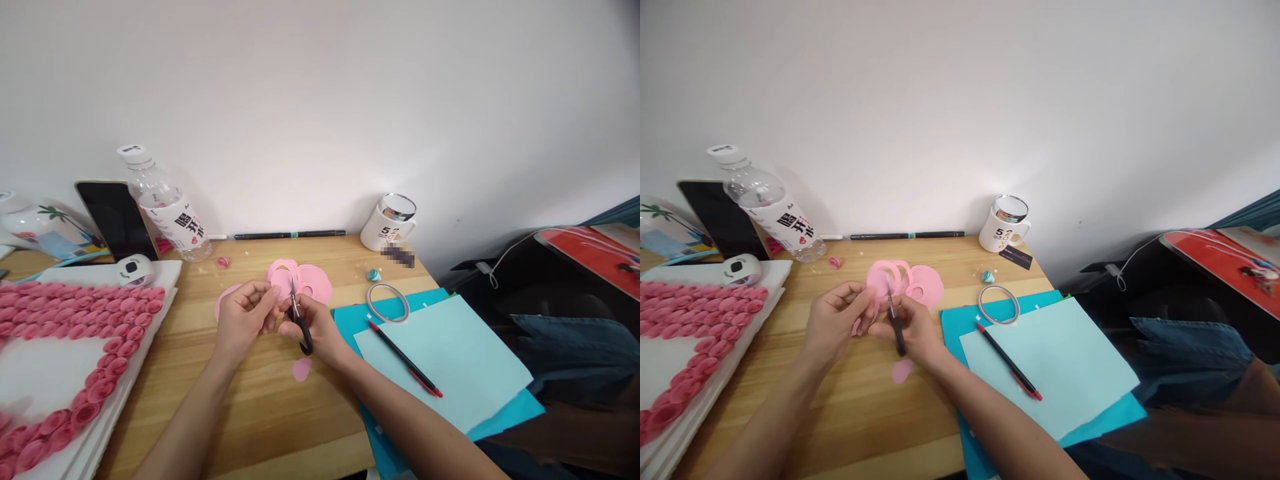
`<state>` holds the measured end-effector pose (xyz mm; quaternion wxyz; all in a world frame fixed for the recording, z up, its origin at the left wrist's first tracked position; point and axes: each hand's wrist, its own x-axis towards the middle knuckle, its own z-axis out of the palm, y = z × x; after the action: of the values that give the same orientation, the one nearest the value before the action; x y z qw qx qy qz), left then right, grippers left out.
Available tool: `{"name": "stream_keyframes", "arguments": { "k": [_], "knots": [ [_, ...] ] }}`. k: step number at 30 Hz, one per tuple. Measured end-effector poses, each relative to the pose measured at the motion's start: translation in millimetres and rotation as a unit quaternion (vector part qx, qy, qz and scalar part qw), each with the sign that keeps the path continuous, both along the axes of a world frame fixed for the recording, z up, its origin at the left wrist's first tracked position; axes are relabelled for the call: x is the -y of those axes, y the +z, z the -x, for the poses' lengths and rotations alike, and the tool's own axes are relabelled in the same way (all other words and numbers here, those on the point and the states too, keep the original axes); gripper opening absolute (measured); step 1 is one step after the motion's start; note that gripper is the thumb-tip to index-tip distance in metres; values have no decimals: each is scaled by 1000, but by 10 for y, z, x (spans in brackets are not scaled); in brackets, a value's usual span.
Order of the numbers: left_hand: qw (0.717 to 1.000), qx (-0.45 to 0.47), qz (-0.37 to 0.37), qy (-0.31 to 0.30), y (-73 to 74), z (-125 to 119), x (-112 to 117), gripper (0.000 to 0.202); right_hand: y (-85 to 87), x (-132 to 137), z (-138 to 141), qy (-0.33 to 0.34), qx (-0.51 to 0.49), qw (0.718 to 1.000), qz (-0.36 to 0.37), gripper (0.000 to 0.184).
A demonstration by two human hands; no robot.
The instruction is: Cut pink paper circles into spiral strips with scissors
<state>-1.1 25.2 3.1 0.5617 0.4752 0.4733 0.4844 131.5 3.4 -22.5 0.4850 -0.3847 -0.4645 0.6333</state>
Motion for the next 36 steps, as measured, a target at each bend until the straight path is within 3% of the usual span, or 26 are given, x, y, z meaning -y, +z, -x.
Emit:
{"name": "stream_keyframes", "arguments": {
  "k": [20,28,36],
  "knots": [
    [999,24,-11,41,-19,18,-14,21,-110,33,17,6,16,999,40,45],
    [995,-84,-49,-10,81,-27,51,32,-117,35,39,6,2,1000,27,43],
    [992,-102,-48,-61,73,41,22,30,-100,6,20,29,-26,999,-24,47]
  ]
}}
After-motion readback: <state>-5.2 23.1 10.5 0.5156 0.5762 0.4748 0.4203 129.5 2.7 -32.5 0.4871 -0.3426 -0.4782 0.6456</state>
